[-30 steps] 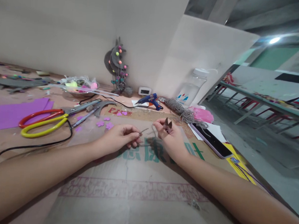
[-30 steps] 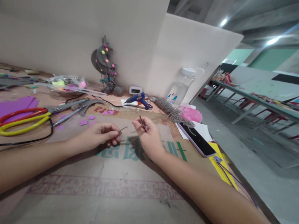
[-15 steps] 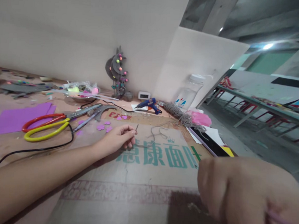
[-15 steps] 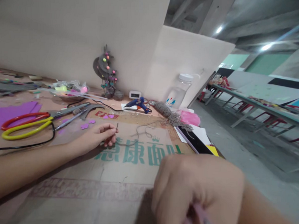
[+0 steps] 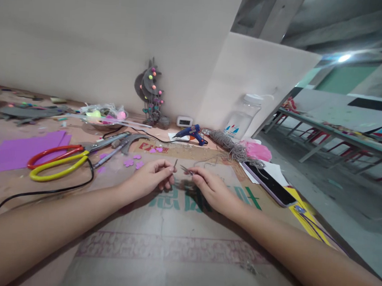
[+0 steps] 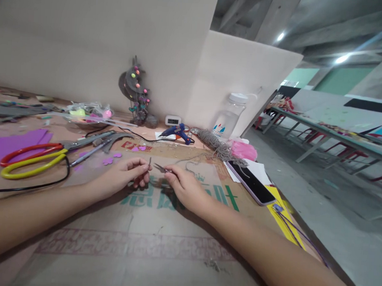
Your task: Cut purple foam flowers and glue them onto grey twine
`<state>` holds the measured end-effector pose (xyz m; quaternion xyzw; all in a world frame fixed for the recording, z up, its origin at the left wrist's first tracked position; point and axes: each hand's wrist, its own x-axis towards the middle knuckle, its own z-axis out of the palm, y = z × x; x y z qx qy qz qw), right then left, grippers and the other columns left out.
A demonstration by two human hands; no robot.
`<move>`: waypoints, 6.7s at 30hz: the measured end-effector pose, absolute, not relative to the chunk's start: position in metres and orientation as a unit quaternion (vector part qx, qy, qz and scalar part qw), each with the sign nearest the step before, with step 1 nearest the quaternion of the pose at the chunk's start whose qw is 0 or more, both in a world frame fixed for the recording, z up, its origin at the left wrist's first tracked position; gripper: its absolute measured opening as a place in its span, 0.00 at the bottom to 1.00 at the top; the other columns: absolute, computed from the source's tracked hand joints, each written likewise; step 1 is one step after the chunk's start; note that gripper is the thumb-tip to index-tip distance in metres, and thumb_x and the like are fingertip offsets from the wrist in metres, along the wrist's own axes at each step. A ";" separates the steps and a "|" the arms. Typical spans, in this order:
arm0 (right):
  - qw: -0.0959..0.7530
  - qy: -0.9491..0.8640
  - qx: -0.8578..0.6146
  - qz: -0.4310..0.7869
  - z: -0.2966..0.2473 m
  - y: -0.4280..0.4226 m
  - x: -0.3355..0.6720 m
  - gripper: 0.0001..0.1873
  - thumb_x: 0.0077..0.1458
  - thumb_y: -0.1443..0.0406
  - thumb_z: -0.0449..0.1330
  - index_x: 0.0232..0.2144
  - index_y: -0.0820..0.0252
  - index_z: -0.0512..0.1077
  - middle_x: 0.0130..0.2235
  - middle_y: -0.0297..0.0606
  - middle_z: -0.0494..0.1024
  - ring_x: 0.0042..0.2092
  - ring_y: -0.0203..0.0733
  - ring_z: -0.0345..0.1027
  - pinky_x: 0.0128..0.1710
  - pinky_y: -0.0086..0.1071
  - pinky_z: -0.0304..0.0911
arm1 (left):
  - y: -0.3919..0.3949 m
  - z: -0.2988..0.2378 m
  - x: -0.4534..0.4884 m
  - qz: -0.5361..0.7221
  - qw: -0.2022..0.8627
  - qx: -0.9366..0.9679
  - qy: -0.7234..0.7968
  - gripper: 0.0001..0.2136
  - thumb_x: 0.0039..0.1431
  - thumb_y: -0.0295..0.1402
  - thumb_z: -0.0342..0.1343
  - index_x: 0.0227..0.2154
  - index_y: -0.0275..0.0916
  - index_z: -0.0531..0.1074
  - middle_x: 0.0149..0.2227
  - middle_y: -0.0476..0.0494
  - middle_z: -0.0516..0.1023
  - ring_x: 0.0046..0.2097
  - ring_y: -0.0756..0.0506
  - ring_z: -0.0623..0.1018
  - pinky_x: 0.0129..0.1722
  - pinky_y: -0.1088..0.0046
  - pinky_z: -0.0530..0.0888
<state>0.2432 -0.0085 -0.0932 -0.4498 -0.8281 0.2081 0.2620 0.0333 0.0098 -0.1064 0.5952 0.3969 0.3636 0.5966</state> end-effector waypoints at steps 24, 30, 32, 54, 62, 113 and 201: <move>0.271 -0.829 -0.440 0.212 -0.101 -0.004 0.237 0.13 0.61 0.65 0.51 0.43 0.59 0.75 0.40 0.40 0.79 0.41 0.42 0.72 0.42 0.33 0.64 | 0.007 -0.106 0.033 0.315 0.582 0.644 0.385 0.09 0.57 0.38 0.53 0.29 0.37 0.66 0.24 0.51 0.72 0.23 0.54 0.69 0.22 0.80 0.62; 0.283 -0.821 -0.435 0.238 -0.101 -0.003 0.237 0.14 0.62 0.64 0.51 0.44 0.59 0.74 0.43 0.40 0.79 0.44 0.42 0.72 0.45 0.35 0.65 | 0.005 -0.106 0.033 0.329 0.581 0.640 0.381 0.09 0.56 0.38 0.54 0.28 0.37 0.67 0.24 0.51 0.72 0.23 0.54 0.69 0.21 0.79 0.62; 0.281 -0.821 -0.437 0.239 -0.101 -0.002 0.237 0.14 0.62 0.64 0.51 0.44 0.59 0.74 0.43 0.40 0.79 0.44 0.43 0.72 0.45 0.35 0.65 | 0.006 -0.106 0.033 0.329 0.580 0.641 0.379 0.09 0.56 0.38 0.54 0.28 0.37 0.67 0.24 0.50 0.72 0.23 0.54 0.69 0.21 0.79 0.62; 0.354 -0.774 -0.460 0.254 -0.101 -0.003 0.240 0.14 0.61 0.62 0.49 0.41 0.61 0.71 0.40 0.41 0.78 0.43 0.43 0.70 0.44 0.36 0.64 | 0.006 -0.108 0.032 0.329 0.576 0.641 0.386 0.10 0.57 0.39 0.53 0.36 0.36 0.69 0.25 0.49 0.73 0.25 0.53 0.70 0.23 0.79 0.64; 0.366 -0.752 -0.479 0.266 -0.115 0.004 0.242 0.19 0.57 0.61 0.56 0.49 0.60 0.66 0.47 0.43 0.74 0.45 0.43 0.70 0.44 0.37 0.65 | 0.003 -0.100 0.033 0.342 0.586 0.626 0.384 0.20 0.54 0.31 0.52 0.51 0.35 0.64 0.24 0.51 0.71 0.25 0.52 0.70 0.25 0.77 0.66; 0.091 -0.827 -0.292 0.471 -0.020 -0.025 0.245 0.16 0.60 0.58 0.54 0.30 0.64 0.75 0.32 0.41 0.77 0.36 0.38 0.71 0.40 0.31 0.65 | 0.013 -0.110 0.033 0.375 0.606 0.589 0.380 0.18 0.53 0.35 0.59 0.45 0.33 0.70 0.37 0.39 0.79 0.29 0.51 0.75 0.28 0.76 0.68; 0.333 -0.790 -0.490 0.161 -0.096 0.015 0.240 0.07 0.56 0.65 0.55 0.33 0.61 0.72 0.33 0.38 0.76 0.34 0.39 0.67 0.35 0.32 0.60 | 0.042 -0.081 -0.012 0.226 0.172 0.867 0.410 0.18 0.56 0.32 0.52 0.50 0.45 0.71 0.45 0.43 0.77 0.43 0.43 0.75 0.42 0.70 0.69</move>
